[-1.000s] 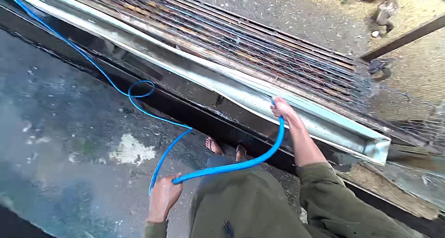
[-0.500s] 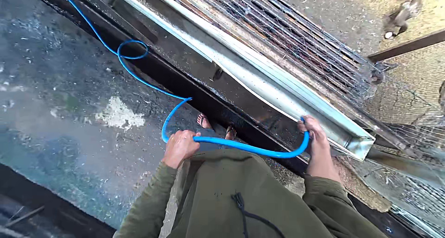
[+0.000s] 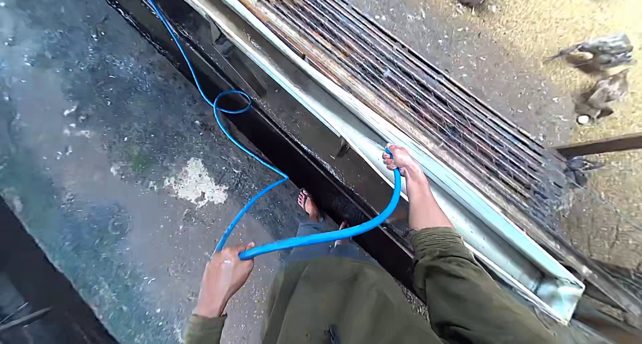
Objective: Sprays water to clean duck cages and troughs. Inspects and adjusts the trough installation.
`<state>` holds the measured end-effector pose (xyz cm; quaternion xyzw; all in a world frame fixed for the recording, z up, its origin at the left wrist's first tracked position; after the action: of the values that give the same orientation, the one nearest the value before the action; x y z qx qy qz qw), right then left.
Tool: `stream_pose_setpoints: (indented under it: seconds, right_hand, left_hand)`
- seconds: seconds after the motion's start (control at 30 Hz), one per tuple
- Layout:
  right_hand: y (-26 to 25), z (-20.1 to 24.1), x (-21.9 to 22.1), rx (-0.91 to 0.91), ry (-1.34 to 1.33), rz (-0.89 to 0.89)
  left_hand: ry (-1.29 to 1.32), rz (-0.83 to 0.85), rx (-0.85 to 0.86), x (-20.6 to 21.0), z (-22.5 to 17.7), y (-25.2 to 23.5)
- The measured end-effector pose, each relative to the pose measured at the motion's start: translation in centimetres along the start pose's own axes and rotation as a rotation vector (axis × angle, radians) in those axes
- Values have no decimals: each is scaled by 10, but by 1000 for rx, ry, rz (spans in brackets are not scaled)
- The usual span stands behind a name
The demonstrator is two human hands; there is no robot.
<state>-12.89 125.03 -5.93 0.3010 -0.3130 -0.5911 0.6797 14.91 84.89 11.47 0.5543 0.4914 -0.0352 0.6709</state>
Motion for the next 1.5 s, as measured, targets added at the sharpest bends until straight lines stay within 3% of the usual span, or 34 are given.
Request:
stream_pose_setpoints:
  seconds: [0.13,0.27,0.43,0.53,0.67,0.73,0.97,1.23,1.5]
  right_hand:
    - [-35,42,58,-50,6,53]
    - [-62,84,119,-85,-22,-15]
    - [-85,111,168,197,138,-138]
    - [-96,99,180,201,395,-228]
    - [-96,78,181,146,983,-228]
    - [-91,78,177,112,1141,-176]
    - [-87,75,133,94,827,-380]
    - [-75,54,97,10,707,-412]
    - [-58,31,61,-7,635,-445]
  left_hand:
    - [38,-12,-20,-21,26,-23]
    - [67,8,-113,-42,61,-56]
    - [44,70,-174,-65,93,-97]
    - [8,103,-137,-75,93,-113]
    - [-6,192,-77,-92,71,-120]
    - [-5,216,-52,-100,56,-121]
    - [-26,286,54,-105,10,-123]
    - [-87,288,152,-102,-30,-112]
    - [-105,241,142,-77,-52,-74]
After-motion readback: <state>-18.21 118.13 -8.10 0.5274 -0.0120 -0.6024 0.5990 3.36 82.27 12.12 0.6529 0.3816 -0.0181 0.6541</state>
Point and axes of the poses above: each hand's wrist, its own y-axis away from the middle knuckle, its own x-axis out of the palm, z = x × y, the point moved 1 cm from there along -y, towards the middle knuckle, and after that the axes turned 6 degrees about y, right-handed, at the moved point
